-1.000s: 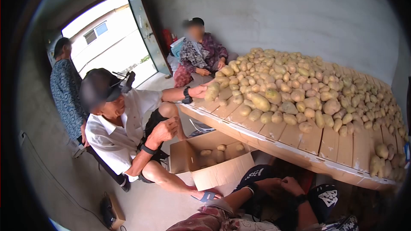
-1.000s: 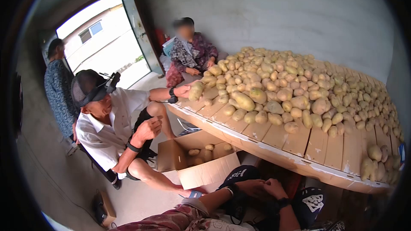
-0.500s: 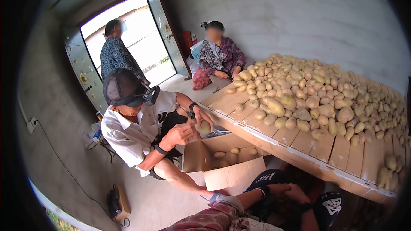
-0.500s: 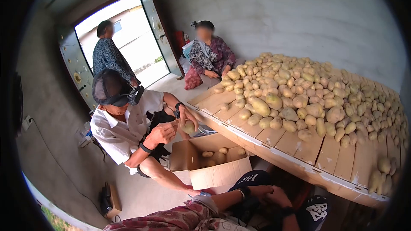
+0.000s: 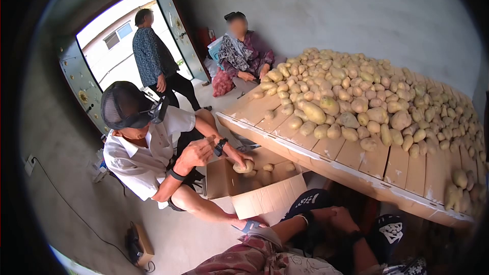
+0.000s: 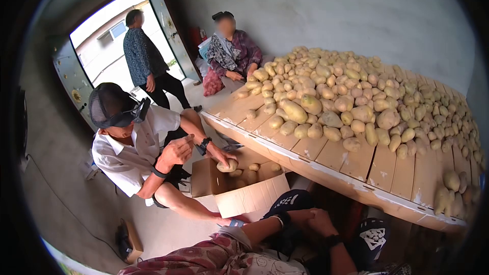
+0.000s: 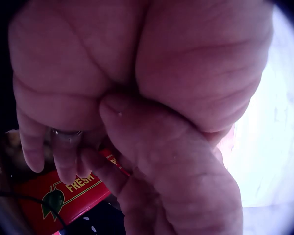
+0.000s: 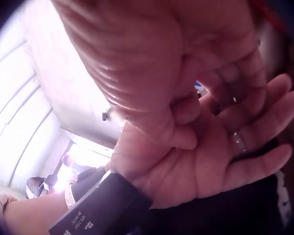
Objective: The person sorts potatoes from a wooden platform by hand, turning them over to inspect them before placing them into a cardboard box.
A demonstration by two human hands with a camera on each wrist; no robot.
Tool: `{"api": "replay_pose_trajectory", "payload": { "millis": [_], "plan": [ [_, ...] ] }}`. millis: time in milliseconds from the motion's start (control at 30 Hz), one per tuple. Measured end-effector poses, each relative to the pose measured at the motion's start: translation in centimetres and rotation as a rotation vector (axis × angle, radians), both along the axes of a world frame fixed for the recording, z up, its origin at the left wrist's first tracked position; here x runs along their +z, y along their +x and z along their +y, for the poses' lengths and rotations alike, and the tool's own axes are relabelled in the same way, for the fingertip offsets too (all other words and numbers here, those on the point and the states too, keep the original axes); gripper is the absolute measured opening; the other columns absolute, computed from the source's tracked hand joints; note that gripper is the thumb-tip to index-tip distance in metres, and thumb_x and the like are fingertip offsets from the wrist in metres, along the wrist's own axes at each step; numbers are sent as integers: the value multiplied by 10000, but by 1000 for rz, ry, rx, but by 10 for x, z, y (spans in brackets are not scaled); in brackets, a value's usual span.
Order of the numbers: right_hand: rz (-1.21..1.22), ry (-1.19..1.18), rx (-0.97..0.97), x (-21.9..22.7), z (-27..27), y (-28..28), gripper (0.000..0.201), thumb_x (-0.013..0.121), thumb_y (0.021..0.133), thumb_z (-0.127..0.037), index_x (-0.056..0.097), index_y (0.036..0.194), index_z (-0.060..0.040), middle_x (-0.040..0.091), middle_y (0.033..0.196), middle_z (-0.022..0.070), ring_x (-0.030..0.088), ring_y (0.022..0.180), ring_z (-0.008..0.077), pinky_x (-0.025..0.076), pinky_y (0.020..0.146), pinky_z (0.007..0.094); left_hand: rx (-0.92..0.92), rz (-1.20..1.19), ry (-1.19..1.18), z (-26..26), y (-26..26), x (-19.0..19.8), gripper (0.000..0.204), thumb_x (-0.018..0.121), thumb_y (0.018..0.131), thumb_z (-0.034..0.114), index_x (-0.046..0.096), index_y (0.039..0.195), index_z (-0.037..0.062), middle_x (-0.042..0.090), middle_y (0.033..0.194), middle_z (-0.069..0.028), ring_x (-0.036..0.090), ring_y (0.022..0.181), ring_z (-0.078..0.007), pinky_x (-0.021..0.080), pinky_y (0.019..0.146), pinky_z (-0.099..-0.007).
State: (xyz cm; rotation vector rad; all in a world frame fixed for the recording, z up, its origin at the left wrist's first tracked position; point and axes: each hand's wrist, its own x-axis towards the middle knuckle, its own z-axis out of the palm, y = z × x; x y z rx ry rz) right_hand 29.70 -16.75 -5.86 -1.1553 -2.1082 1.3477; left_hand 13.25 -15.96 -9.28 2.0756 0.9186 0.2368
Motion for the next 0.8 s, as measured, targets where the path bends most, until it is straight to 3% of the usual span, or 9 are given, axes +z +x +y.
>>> {"api": "replay_pose_trajectory", "payload": {
  "millis": [33, 100, 267, 367, 433, 500, 567, 667, 800],
  "plan": [
    [-36, -47, -10, -2, -8, 10, 322, 624, 618, -150, 667, 915, -33, 660, 886, 150, 643, 881, 269, 488, 801, 319, -90, -36, 168, -9, 9, -20, 298, 527, 786, 108, 536, 1067, 12, 492, 1204, -190, 440, 1162, -303, 335, 987, -350],
    [45, -31, 14, 1, 2, 4, 318, 612, 609, -135, 663, 903, -23, 660, 877, 146, 644, 874, 273, 488, 794, 320, -67, -258, 298, -7, 11, -40, 309, 572, 733, 63, 551, 1037, 18, 515, 1168, -197, 468, 1141, -306, 362, 960, -353],
    [43, 40, 5, -14, 9, 10, 282, 608, 597, -125, 653, 853, -15, 653, 862, 154, 643, 844, 293, 495, 771, 326, 27, -269, 22, -5, 16, -45, 305, 558, 755, 70, 550, 1056, 20, 533, 1174, -167, 490, 1115, -255, 360, 957, -321],
    [43, 79, -4, -26, 9, 4, 272, 609, 585, -126, 645, 830, -15, 645, 855, 161, 639, 823, 307, 501, 755, 331, 92, -210, -48, -2, 12, -55, 493, 749, 662, 189, 532, 1076, 33, 551, 1125, -165, 510, 1091, -267, 381, 942, -335],
    [15, 73, -29, -25, 13, 2, 270, 612, 578, -129, 642, 821, -16, 641, 848, 164, 637, 813, 312, 503, 746, 332, 196, -340, -140, -9, 11, -45, 457, 739, 671, 175, 538, 1058, 35, 568, 1094, -162, 527, 1067, -265, 394, 923, -337],
    [3, 108, 16, -30, 10, 0, 248, 591, 610, -98, 643, 839, -19, 650, 845, 144, 649, 827, 251, 495, 733, 311, 269, -391, -193, -17, 10, -28, 420, 731, 680, 166, 547, 1035, 38, 576, 1080, -160, 536, 1055, -261, 403, 908, -339],
    [43, 97, 12, -31, 7, -6, 273, 601, 588, -115, 645, 842, -23, 647, 834, 149, 647, 813, 273, 501, 736, 319, 135, -175, 56, -21, 8, -3, 356, 697, 701, 129, 558, 1015, 35, 576, 1082, -156, 539, 1050, -264, 405, 904, -342],
    [83, 110, 4, -28, 12, -9, 303, 610, 568, -131, 649, 850, -27, 644, 833, 151, 645, 812, 290, 506, 746, 325, 128, -395, 44, -10, 6, -54, 308, 657, 718, 98, 564, 1004, 32, 578, 1085, -159, 535, 1058, -266, 400, 910, -340],
    [54, 44, 36, -36, 12, -5, 315, 610, 568, -132, 650, 863, -28, 646, 869, 151, 639, 852, 288, 502, 772, 323, 195, -189, -22, -15, 6, -52, 289, 624, 730, 76, 565, 1009, 29, 575, 1099, -160, 522, 1083, -262, 392, 917, -335]
  ]
}}
